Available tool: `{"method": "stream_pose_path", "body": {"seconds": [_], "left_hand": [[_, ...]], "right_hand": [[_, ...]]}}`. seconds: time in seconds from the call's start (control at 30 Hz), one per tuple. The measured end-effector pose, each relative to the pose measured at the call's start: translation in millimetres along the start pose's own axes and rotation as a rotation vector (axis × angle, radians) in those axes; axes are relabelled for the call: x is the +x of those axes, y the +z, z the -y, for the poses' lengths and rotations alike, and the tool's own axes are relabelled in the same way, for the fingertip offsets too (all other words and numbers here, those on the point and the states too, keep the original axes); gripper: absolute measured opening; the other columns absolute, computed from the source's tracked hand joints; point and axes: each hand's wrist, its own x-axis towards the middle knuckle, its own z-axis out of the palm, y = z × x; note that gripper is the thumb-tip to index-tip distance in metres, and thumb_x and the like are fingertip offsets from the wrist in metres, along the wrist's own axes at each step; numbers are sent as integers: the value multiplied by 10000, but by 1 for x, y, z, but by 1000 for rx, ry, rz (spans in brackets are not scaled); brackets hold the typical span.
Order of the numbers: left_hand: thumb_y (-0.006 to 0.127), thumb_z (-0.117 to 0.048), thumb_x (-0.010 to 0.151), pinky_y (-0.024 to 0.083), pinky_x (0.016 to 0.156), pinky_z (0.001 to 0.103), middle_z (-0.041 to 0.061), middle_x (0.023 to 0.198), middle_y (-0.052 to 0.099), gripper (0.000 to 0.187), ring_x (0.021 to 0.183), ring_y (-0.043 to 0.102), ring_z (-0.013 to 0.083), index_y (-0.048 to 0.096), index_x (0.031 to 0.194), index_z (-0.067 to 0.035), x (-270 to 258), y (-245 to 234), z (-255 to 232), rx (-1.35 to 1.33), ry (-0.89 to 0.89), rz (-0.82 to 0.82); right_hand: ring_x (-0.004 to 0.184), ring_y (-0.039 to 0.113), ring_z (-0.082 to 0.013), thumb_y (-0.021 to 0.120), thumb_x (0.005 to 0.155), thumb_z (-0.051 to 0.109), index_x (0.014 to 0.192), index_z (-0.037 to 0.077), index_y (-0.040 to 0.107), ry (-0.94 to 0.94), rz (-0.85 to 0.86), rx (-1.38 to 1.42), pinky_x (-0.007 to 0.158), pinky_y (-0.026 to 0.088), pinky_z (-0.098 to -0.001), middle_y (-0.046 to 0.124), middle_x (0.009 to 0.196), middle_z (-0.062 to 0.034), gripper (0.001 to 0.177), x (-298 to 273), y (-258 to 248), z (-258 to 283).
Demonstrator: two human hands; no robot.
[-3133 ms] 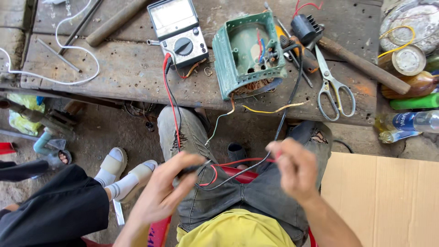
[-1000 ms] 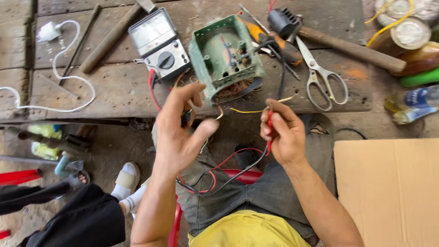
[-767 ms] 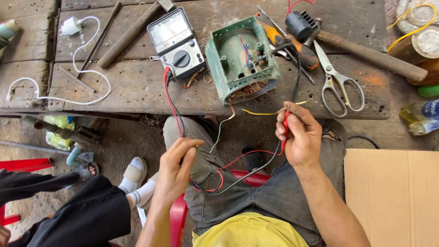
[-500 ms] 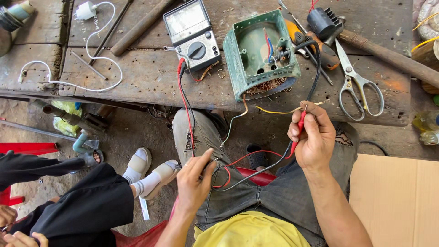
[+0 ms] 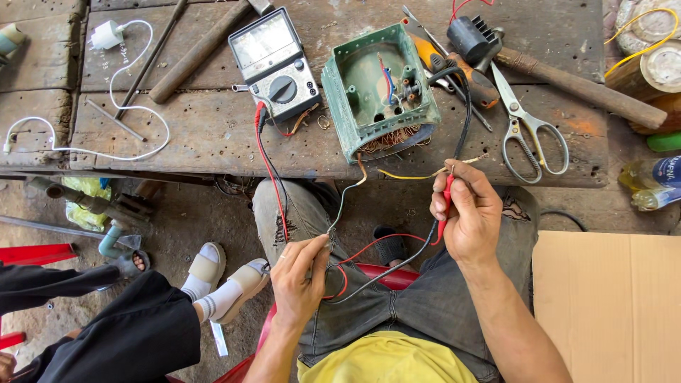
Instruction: The person uses a multimeter to test wires connected to a green electrical component. They then use scissors to cut and strip wire insulation, twisting the exposed ends together and inserting them into the component's terminals.
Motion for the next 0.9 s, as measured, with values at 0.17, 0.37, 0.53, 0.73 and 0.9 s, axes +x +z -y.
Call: {"method": "stream_pose_path", "body": {"seconds": [0.17, 0.37, 0.53, 0.73, 0.9], "left_hand": [[766, -62, 1068, 595, 870, 382, 96, 1099, 796, 288, 904, 733, 254, 767, 1354, -28, -15, 8, 9, 69, -4, 1], [773, -27, 1067, 583, 812, 371, 82, 1029, 740, 230, 856, 703, 246, 807, 1293, -58, -6, 17, 7, 95, 53, -74], [825, -45, 993, 622, 687, 426, 142, 913, 782, 309, 775, 761, 352, 820, 1299, -2, -9, 18, 13, -5, -20, -152], [836, -37, 976, 628, 691, 414, 117, 917, 796, 242, 783, 778, 334, 862, 1216, -43, -15, 15, 15, 35, -8, -141], [831, -37, 977, 644, 735, 397, 100, 931, 794, 211, 820, 791, 319, 873, 1183, -60, -9, 18, 15, 53, 12, -169]], "right_hand": [[705, 548, -181, 615, 1170, 132, 1422, 105, 713, 13, -18, 7, 602, 439, -277, 686, 1046, -151, 272, -2, -2, -3], [716, 554, -175, 629, 1175, 138, 1445, 120, 712, -14, -15, 17, 604, 451, -278, 700, 1068, -154, 284, 1, -5, -5], [693, 576, -170, 615, 1160, 137, 1482, 52, 674, -44, -48, 9, 574, 484, -273, 663, 1002, -219, 338, 1, -9, -14], [694, 569, -169, 593, 1172, 122, 1488, 54, 666, -50, -44, -20, 574, 481, -273, 652, 994, -212, 331, 2, -13, -18], [688, 572, -182, 592, 1170, 100, 1491, 56, 671, -65, -56, -41, 578, 480, -289, 670, 995, -223, 333, 1, -8, -14]]}}
